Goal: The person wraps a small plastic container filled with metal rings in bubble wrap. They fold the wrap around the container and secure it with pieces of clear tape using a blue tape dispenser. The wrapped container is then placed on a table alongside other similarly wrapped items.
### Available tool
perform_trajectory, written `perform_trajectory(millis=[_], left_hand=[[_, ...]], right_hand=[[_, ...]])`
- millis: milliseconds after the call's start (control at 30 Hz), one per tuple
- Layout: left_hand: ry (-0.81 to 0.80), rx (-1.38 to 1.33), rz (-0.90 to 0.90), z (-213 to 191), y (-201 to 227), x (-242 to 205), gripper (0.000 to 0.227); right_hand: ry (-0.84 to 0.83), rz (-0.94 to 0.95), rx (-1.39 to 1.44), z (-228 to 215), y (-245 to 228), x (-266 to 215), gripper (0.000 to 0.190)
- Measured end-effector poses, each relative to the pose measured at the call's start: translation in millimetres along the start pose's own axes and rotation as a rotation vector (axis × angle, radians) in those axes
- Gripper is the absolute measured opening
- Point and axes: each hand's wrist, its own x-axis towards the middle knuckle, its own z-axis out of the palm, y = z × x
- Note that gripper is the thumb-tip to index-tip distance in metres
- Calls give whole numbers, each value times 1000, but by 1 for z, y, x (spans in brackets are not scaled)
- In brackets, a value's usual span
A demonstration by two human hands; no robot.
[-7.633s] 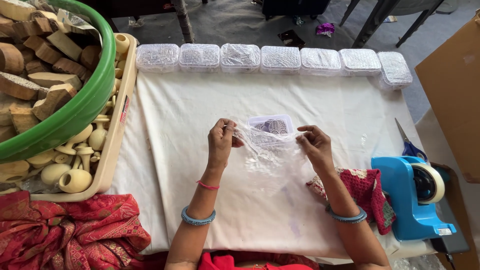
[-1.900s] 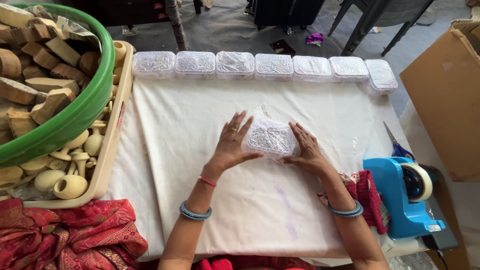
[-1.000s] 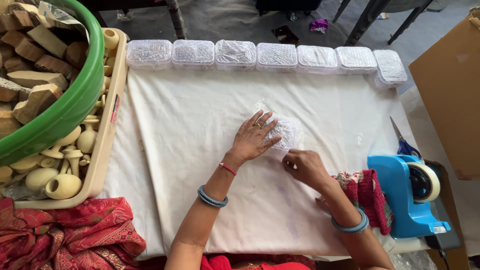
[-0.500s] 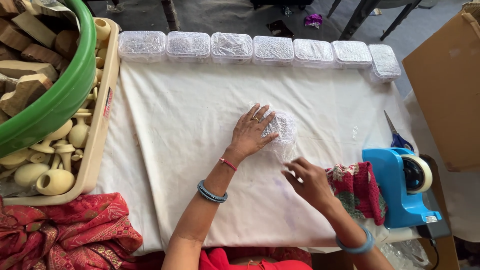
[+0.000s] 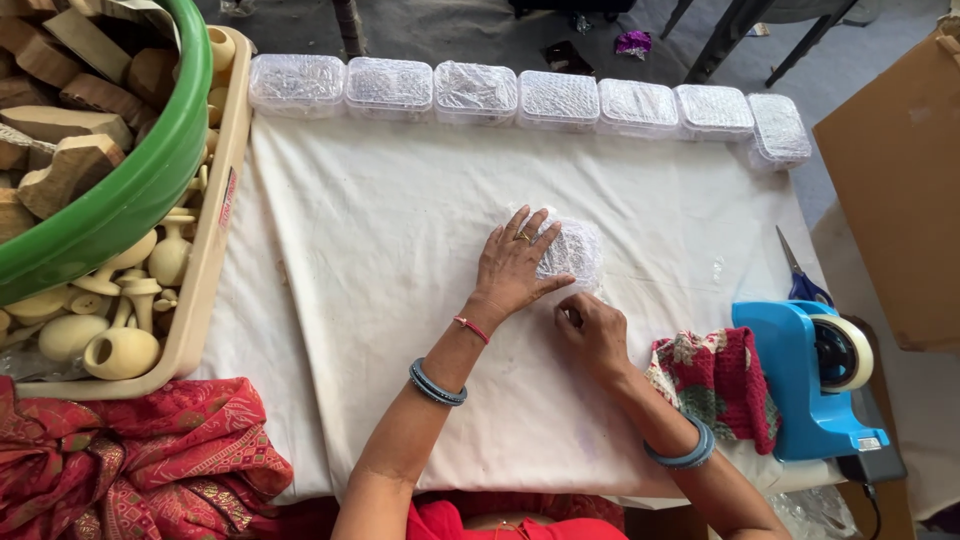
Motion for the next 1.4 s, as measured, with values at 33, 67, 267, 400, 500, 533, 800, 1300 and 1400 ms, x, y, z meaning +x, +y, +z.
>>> perform_trajectory(millis=[33, 67, 267, 400, 500, 533, 800, 1300, 1400], left_hand=[[0, 0, -4, 0, 0, 0, 98], [10, 8, -10, 0, 1, 0, 99], [21, 38, -12, 7, -1, 4, 101], [-1, 83, 12, 2, 0, 1, 110], [-4, 105, 17, -1, 0, 0, 114], [-2, 108, 24, 2, 0, 0, 114], [-49, -6, 8, -22, -1, -4, 116], [8, -308, 49, -6, -68, -14, 136], [100, -479, 56, -4, -67, -21, 115]], right_hand=[[-3, -2, 1, -2, -3, -2, 12], [5, -90, -109, -3, -6, -5, 12], [-105, -285, -252, -4, 2, -33, 13], [-234, -58, -37, -49, -20, -25, 20], [0, 39, 64, -67, -13, -14, 17], [8, 40, 63, -68, -12, -2, 17], [-170, -268, -129, -23, 49, 78, 108], [-173, -146, -20, -32, 57, 75, 127], [-140, 78, 405, -37, 57, 68, 102]])
